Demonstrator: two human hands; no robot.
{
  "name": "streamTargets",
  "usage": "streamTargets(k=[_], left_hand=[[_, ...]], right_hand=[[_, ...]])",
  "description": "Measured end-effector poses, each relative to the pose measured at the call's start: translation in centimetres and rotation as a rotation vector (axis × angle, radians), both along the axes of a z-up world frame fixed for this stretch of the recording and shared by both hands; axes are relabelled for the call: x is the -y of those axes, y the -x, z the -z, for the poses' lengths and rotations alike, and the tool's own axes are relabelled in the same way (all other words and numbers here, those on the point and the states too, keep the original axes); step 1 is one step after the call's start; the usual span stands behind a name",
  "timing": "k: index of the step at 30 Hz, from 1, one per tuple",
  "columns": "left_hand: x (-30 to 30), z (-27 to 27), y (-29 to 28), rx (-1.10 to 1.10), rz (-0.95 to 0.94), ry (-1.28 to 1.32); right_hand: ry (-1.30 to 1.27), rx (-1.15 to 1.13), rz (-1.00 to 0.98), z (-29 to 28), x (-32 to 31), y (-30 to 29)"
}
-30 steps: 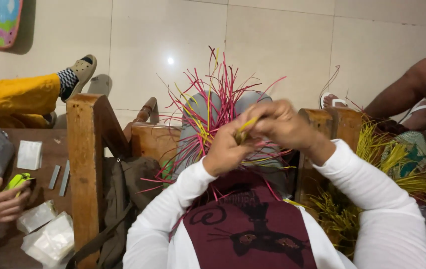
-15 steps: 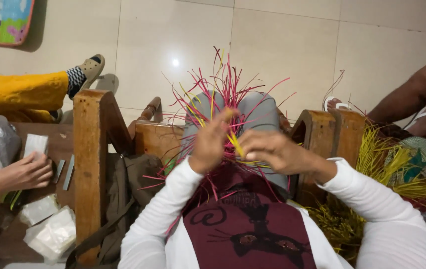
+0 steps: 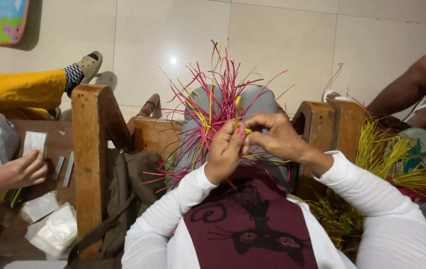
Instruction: Weaving pink and yellow plastic or fiber strands together using a wooden frame for support.
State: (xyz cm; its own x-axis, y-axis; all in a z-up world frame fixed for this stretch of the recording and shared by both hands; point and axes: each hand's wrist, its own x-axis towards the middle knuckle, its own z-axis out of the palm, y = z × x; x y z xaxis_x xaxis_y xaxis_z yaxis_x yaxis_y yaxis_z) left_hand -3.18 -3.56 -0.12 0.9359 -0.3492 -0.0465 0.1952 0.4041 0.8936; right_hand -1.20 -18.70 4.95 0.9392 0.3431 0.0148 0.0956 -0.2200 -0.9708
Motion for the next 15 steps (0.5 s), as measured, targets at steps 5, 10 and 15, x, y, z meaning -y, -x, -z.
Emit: streamTargets(k=[5,10,15], left_hand=[[-0.1,-1.3,-0.2,-0.313,-0.095,0.103],[-1.3,0.5,-0.7,-0.313,0.203,-0.029],[-1.9,-1.3,-0.7,-0.175,0.218,-0.075]], right_hand=[[0.386,0.691,0.040,1.6,0.7,-0.2],[0.442,1.108,-0.137,0.3,0.0,-1.1],[0.228,0.915,-0.081,2.7,0.6,0.2]])
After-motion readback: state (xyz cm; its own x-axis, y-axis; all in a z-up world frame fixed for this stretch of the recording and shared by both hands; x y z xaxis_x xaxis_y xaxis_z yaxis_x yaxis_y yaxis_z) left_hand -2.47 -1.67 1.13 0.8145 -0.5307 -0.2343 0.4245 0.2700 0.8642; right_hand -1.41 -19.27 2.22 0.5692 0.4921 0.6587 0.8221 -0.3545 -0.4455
